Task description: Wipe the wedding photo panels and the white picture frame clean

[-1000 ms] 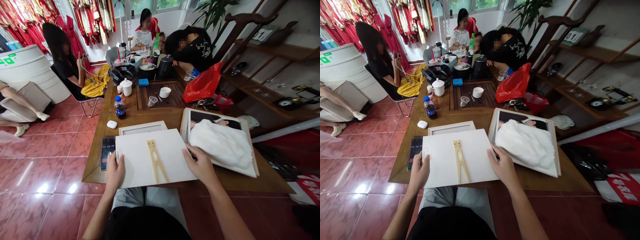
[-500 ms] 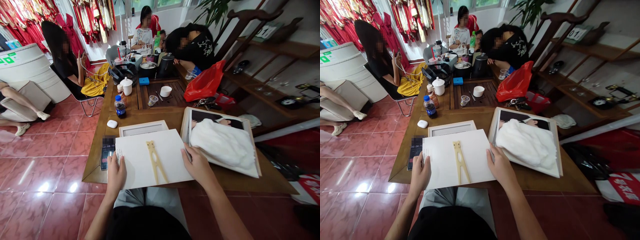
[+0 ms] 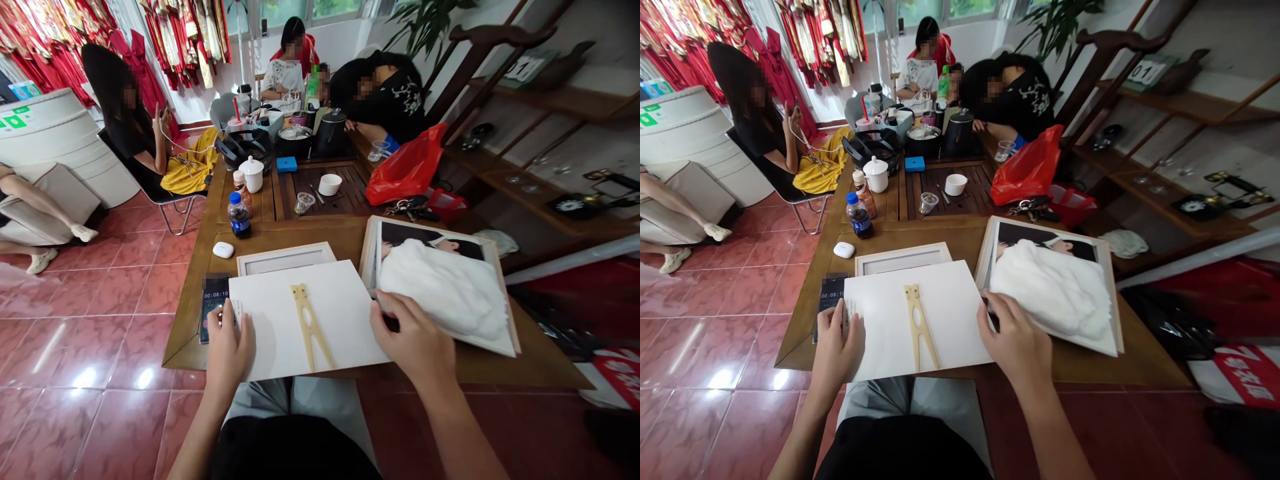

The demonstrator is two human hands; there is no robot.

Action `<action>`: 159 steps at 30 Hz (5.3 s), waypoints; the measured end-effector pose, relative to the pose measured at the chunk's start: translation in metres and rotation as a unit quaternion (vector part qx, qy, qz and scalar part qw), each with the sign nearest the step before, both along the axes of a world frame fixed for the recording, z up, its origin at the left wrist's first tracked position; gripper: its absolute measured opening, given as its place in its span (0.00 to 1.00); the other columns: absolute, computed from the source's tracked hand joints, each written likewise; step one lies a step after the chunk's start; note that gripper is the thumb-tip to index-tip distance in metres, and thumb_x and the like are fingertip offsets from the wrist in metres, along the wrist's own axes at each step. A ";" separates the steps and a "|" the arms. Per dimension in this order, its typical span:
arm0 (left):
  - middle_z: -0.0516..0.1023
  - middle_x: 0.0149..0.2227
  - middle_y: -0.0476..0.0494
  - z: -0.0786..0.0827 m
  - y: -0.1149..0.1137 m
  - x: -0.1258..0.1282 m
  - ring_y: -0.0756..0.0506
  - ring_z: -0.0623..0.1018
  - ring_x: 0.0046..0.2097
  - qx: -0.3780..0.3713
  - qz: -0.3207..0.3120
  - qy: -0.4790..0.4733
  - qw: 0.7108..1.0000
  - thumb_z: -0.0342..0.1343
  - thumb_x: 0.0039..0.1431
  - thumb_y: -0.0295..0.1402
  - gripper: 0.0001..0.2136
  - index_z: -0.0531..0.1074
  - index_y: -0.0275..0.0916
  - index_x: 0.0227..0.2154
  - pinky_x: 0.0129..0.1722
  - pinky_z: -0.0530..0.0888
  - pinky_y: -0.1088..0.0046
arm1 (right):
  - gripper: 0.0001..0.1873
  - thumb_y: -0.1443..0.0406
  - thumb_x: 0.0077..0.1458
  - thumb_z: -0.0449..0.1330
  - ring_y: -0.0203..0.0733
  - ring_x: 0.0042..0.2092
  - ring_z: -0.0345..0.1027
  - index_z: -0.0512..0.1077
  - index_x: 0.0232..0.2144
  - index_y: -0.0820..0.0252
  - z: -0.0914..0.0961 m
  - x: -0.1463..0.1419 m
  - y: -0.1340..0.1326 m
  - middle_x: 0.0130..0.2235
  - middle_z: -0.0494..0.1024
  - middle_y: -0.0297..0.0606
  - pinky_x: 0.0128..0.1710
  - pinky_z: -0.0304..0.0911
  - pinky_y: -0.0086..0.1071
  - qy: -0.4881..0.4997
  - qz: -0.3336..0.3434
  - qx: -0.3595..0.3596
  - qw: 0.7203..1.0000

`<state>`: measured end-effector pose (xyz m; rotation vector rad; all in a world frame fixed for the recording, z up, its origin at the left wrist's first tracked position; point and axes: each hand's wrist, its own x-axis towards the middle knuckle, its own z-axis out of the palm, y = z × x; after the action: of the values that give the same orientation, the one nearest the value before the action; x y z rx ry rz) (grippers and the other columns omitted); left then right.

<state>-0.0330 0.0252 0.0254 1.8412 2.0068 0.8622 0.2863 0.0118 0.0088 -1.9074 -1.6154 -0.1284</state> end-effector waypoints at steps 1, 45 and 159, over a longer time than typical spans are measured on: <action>0.67 0.53 0.30 0.002 -0.001 0.001 0.34 0.72 0.56 0.026 -0.003 0.034 0.999 0.49 0.69 0.42 0.24 0.65 0.34 0.62 0.57 0.70 0.48 | 0.20 0.57 0.65 0.54 0.56 0.46 0.75 0.75 0.55 0.54 0.006 0.006 -0.002 0.50 0.80 0.45 0.42 0.68 0.44 -0.027 -0.015 0.014 0.999; 0.59 0.72 0.36 -0.020 0.004 0.058 0.33 0.62 0.71 0.060 -0.254 0.251 0.932 0.42 0.70 0.29 0.25 0.57 0.34 0.69 0.68 0.62 0.47 | 0.46 0.52 0.46 0.67 0.69 0.67 0.53 0.63 0.67 0.43 0.029 -0.002 -0.040 0.70 0.58 0.48 0.63 0.50 0.62 -0.176 0.336 -0.069 0.923; 0.58 0.70 0.32 0.004 0.000 0.004 0.40 0.59 0.72 0.035 -0.217 -0.032 0.975 0.42 0.75 0.37 0.21 0.55 0.42 0.66 0.69 0.61 0.52 | 0.42 0.49 0.56 0.63 0.70 0.68 0.51 0.57 0.70 0.44 0.050 -0.108 0.054 0.72 0.56 0.49 0.61 0.46 0.69 -0.147 0.402 -0.196 0.882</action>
<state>-0.0286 0.0253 0.0298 2.1438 1.4645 0.8527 0.1783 0.0659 0.0586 -1.3474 -2.6778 0.2931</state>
